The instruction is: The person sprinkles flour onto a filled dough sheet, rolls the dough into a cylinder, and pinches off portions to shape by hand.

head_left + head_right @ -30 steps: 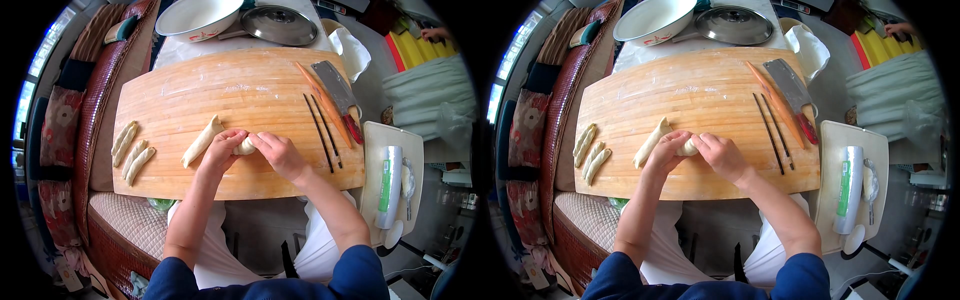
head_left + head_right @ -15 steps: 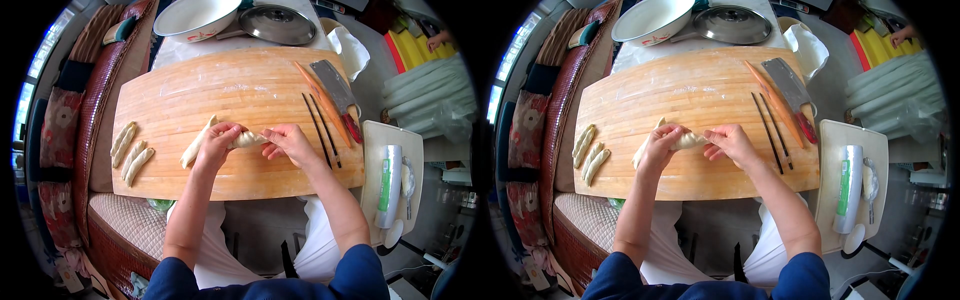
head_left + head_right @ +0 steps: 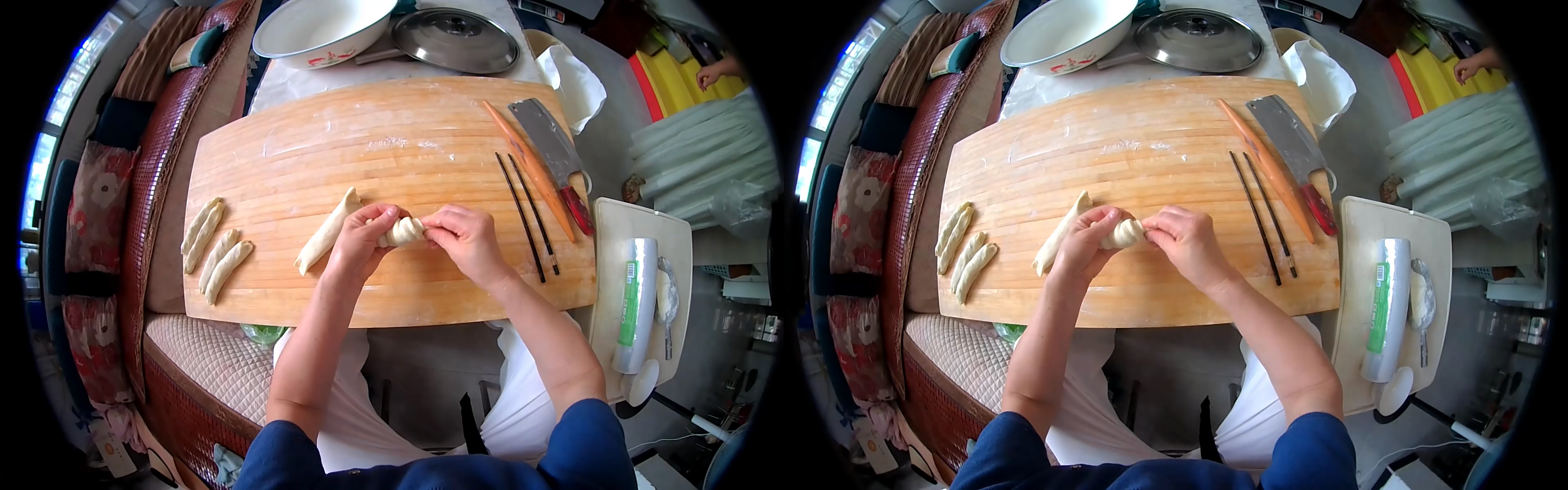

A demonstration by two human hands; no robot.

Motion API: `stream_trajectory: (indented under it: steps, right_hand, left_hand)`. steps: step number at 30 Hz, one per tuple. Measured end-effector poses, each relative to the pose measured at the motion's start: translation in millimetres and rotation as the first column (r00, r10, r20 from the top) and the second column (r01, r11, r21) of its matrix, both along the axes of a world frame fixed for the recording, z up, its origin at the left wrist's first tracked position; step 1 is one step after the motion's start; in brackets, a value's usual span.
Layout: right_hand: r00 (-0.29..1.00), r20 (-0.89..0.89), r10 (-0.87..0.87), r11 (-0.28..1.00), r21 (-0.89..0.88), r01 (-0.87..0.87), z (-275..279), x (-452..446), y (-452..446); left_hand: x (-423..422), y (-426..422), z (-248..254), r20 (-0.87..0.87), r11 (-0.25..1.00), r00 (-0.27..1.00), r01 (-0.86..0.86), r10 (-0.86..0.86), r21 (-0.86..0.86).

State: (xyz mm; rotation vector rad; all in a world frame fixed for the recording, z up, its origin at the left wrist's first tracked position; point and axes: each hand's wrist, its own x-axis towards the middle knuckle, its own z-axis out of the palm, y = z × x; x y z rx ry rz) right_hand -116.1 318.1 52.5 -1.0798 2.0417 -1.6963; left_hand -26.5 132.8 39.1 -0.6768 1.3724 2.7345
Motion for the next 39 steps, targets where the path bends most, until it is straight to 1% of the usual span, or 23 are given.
stream_trajectory:
  steps: [3, 5, 6, 9, 12, 14, 15, 17, 18, 19, 20, 21, 22, 24, 26, 27, 28, 29, 30, 31, 33, 35, 39]
  right_hand:
    - [0.927, -0.374, -0.028, 0.999, -0.042, 0.013, -1.6, 5.8, -1.8]
    - [0.839, -0.544, -0.021, 1.0, 0.007, 0.03, -3.7, 7.7, -2.3]
    - [0.784, -0.621, -0.014, 0.999, 0.03, 0.042, -4.2, 8.4, -2.4]
    - [0.701, -0.713, -0.003, 0.996, 0.06, 0.065, -4.5, 10.9, -3.4]
    - [0.76, -0.65, -0.01, 0.996, 0.063, 0.066, -7.8, 13.1, -5.2]
    - [0.927, -0.376, 0.014, 0.998, 0.063, 0.01, -3.8, 9.8, -5.1]
    - [0.975, -0.22, 0.028, 0.998, 0.058, -0.016, 0.6, 7.7, -3.9]
    - [1.0, -0.021, -0.002, 0.997, 0.081, 0.003, 11.1, 1.2, 1.3]
    - [0.997, 0.079, -0.017, 0.996, 0.093, 0.01, 13.8, -1.7, 2.3]
    - [0.984, 0.173, -0.045, 0.998, 0.053, 0.037, 9.1, -3.2, 0.8]
    - [0.961, 0.266, -0.069, 0.998, 0.015, 0.068, -0.4, -4.3, -1.8]
    - [0.93, 0.357, -0.089, 0.994, -0.019, 0.103, -6.8, -4.7, -4.3]
    - [0.88, 0.474, -0.023, 0.993, -0.094, 0.076, -12.7, -4.3, -6.3]
    - [0.732, 0.669, 0.131, 0.967, -0.249, 0.055, -18.5, 0.2, -12.3]
    - [0.816, 0.574, 0.067, 0.979, -0.195, 0.057, -16.1, 7.9, -14.1]
    - [0.853, 0.52, 0.038, 0.984, -0.167, 0.059, -11.2, 12.5, -14.8]
    - [0.918, 0.395, -0.04, 0.99, -0.109, 0.09, -4.6, 17.8, -15.1]
    - [0.943, 0.328, -0.059, 0.988, -0.113, 0.101, -6.2, 21.0, -16.6]
    - [0.962, 0.261, -0.08, 0.987, -0.117, 0.113, -7.3, 23.4, -18.6]
    - [0.976, 0.192, -0.1, 0.985, -0.122, 0.125, -7.9, 24.3, -19.4]
    - [0.987, 0.13, -0.093, 0.983, -0.144, 0.111, -9.5, 23.0, -18.0]
    - [0.997, 0.028, -0.076, 0.979, -0.189, 0.08, -15.6, 21.1, -18.3]
    - [1.0, -0.003, -0.007, 0.977, -0.215, 0.007, -20.4, 16.8, -17.6]
  left_hand:
    - [0.7, -0.4, -4.4, 0.038, 1.0, 0.999, 0.018, -0.017, -0.003]
    - [1.1, 4.4, -2.1, 0.111, 1.0, 0.994, -0.024, 0.023, 0.003]
    - [1.1, 7.0, -0.5, 0.147, 0.999, 0.988, -0.044, 0.043, 0.006]
    - [1.6, 8.0, -10.8, 0.178, 0.999, 0.983, -0.049, 0.047, 0.007]
    - [1.4, 6.3, -15.8, 0.17, 0.998, 0.984, -0.049, 0.043, 0.031]
    - [2.1, -0.8, -13.2, 0.082, 1.0, 0.997, -0.014, 0.012, 0.023]
    - [2.2, -3.7, -10.1, 0.04, 1.0, 0.999, 0.005, -0.006, 0.02]
    - [1.5, -5.4, -5.5, 0.007, 1.0, 1.0, 0.0, 0.0, -0.004]
    - [0.4, -4.9, -2.9, -0.013, 0.999, 1.0, 0.017, -0.017, -0.036]
    - [0.0, -4.2, 0.0, -0.033, 0.997, 0.999, 0.033, -0.036, -0.068]
    - [-0.6, 0.2, 2.7, 0.01, 0.994, 0.999, 0.049, -0.048, -0.097]
    - [-1.7, 5.4, 4.5, -0.002, 0.99, 0.997, 0.074, -0.075, -0.124]
    - [-3.0, 11.6, 6.6, -0.013, 0.989, 0.997, 0.077, -0.079, -0.126]
    - [-5.5, 23.1, 7.8, -0.008, 0.987, 0.997, 0.07, -0.072, -0.144]
    - [-7.5, 31.3, 2.9, 0.019, 0.983, 0.999, 0.049, -0.046, -0.176]
    - [-7.7, 34.5, -0.5, 0.021, 0.992, 1.0, 0.013, -0.011, -0.122]
    - [-7.7, 37.4, -3.4, 0.025, 0.998, 0.999, -0.024, 0.026, -0.066]
    - [-7.6, 39.8, -5.8, 0.03, 0.998, 0.998, -0.06, 0.061, -0.012]
    - [-7.6, 42.9, 3.4, 0.041, 0.999, 0.999, -0.031, 0.032, -0.022]
    - [-8.1, 45.1, 6.9, 0.045, 0.998, 0.998, -0.051, 0.05, 0.038]
    - [-8.3, 47.6, 9.9, 0.057, 0.983, 0.995, -0.094, 0.086, 0.158]
    - [-5.8, 47.1, 5.9, 0.077, 0.975, 0.991, -0.118, 0.105, 0.188]
    - [-2.4, 53.4, 23.9, 0.099, 0.965, 0.989, -0.129, 0.108, 0.228]
